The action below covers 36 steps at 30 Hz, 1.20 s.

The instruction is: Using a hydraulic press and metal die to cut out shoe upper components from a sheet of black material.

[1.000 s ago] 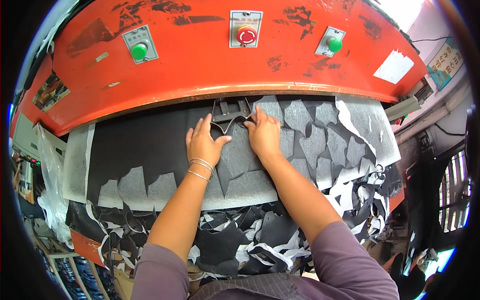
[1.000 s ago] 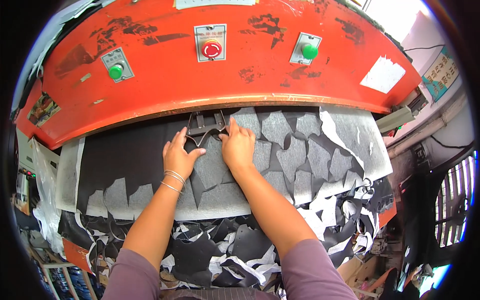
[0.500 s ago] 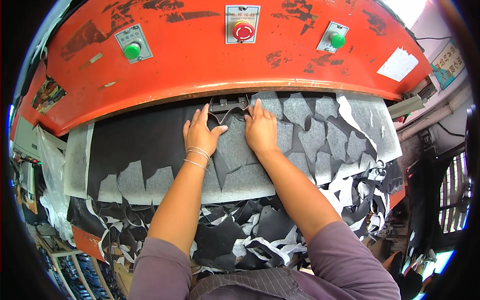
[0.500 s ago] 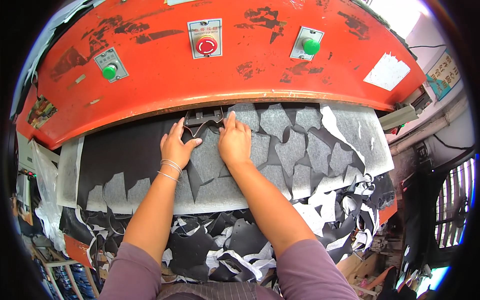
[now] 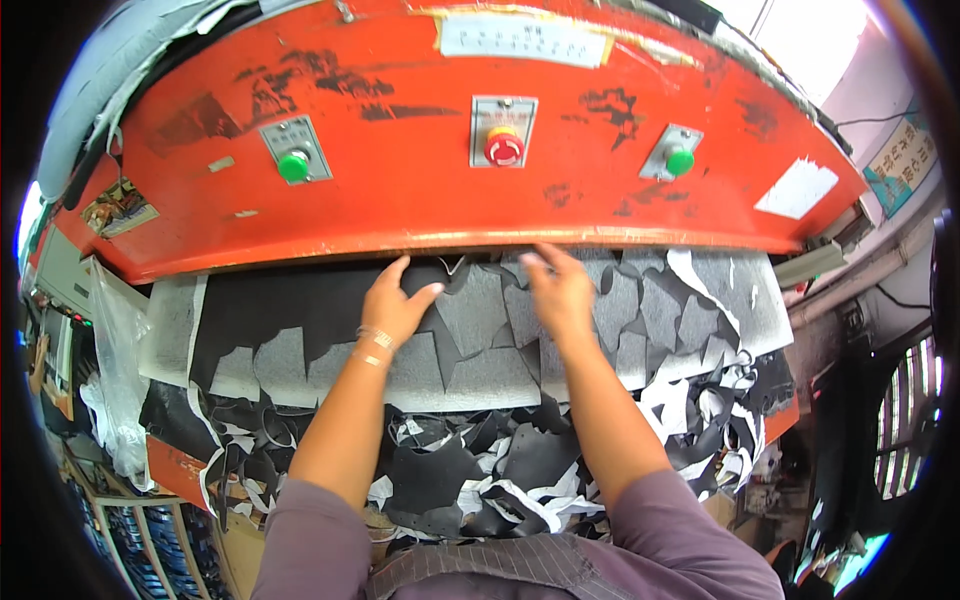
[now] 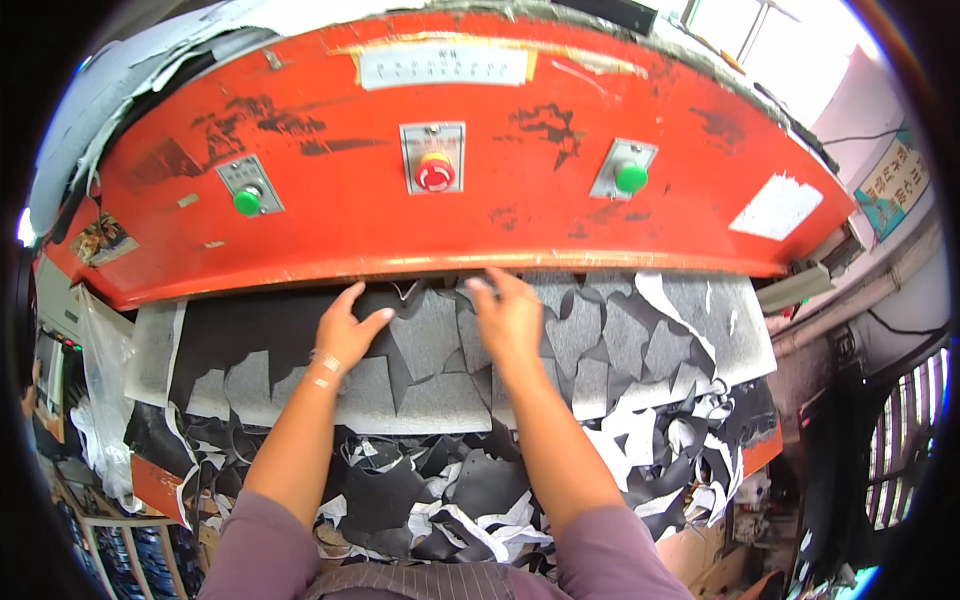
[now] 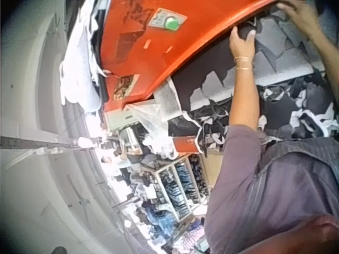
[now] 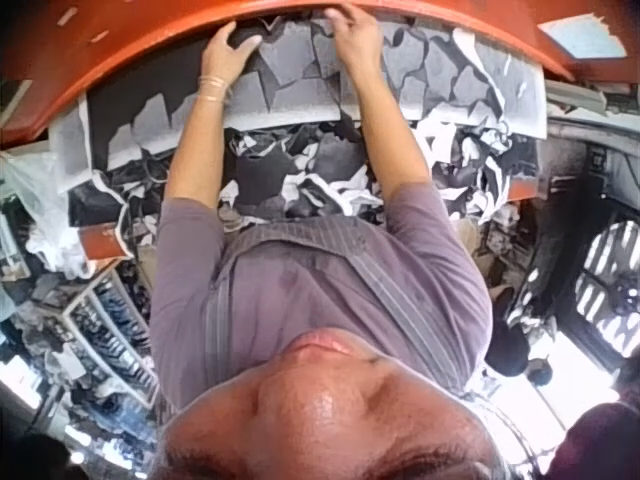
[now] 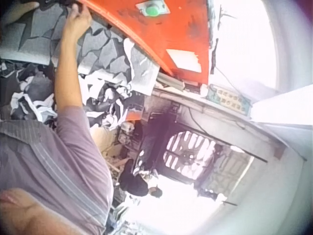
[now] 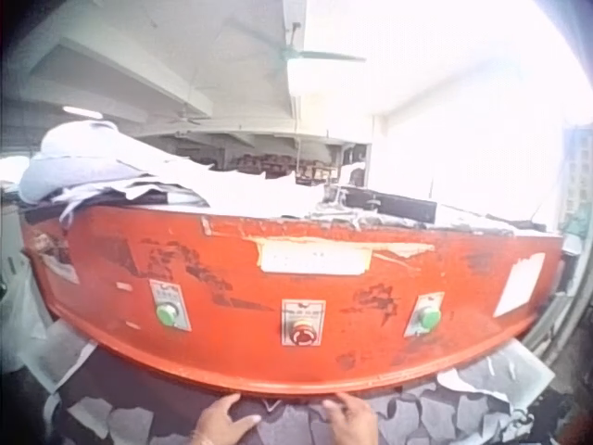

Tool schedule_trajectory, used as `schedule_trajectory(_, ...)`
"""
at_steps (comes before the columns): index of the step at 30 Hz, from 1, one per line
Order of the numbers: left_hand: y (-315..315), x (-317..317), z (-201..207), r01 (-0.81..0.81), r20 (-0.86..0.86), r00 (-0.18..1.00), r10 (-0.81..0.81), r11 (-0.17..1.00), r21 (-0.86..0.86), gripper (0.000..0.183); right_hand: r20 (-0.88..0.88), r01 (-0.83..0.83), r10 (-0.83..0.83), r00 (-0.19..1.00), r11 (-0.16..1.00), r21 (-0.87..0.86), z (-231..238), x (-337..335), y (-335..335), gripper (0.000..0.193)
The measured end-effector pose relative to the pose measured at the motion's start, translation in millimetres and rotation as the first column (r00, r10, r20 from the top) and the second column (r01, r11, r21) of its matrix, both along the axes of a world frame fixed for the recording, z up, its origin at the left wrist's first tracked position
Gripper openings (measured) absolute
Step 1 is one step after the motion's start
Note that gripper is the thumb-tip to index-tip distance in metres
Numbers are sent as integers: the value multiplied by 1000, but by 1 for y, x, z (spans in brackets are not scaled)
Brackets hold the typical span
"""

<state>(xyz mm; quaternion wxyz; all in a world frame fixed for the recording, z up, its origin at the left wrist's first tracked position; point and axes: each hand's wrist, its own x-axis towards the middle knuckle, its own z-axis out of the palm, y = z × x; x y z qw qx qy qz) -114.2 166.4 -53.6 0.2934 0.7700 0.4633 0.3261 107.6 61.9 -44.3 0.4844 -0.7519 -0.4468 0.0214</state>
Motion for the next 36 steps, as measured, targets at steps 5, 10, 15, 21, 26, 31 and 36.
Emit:
schedule_trajectory(5, -25, -42, 109, -255, 347, 935, 72, 817, 517, 18, -220, 225, -92, 971, 660, 717, 138, 25, -46, 46)
schedule_trajectory(10, -32, -55, 173, -128, 94, 991, 93, 507, 852, 27, 253, 476, -656, 712, 714, 513, 167, 66, -43, 68)
schedule_trajectory(15, -120, -105, 160, 54, 60, 993, -99, 855, 515, 35, 158, 190, -362, 919, 757, 626, 150, 10, -132, 68)
schedule_trajectory(21, -295, -194, 56, 384, -236, 892, -385, 922, -54, 25, 192, -795, 872, 451, 490, -357, 64, -171, -293, 53)
schedule_trajectory(26, -368, -207, 20, 286, -225, 941, -255, 951, 118, 16, 319, -531, 769, 554, 622, -576, 21, -243, -336, 37)
schedule_trajectory(31, -364, -208, 5, 196, -215, 967, -138, 940, 280, 12, 337, -510, 725, 600, 672, -537, 11, -250, -333, 33)
schedule_trajectory(36, -342, -212, 19, 290, -275, 927, -256, 953, 90, 18, 98, -564, 842, 531, 437, -700, 35, -226, -299, 35)
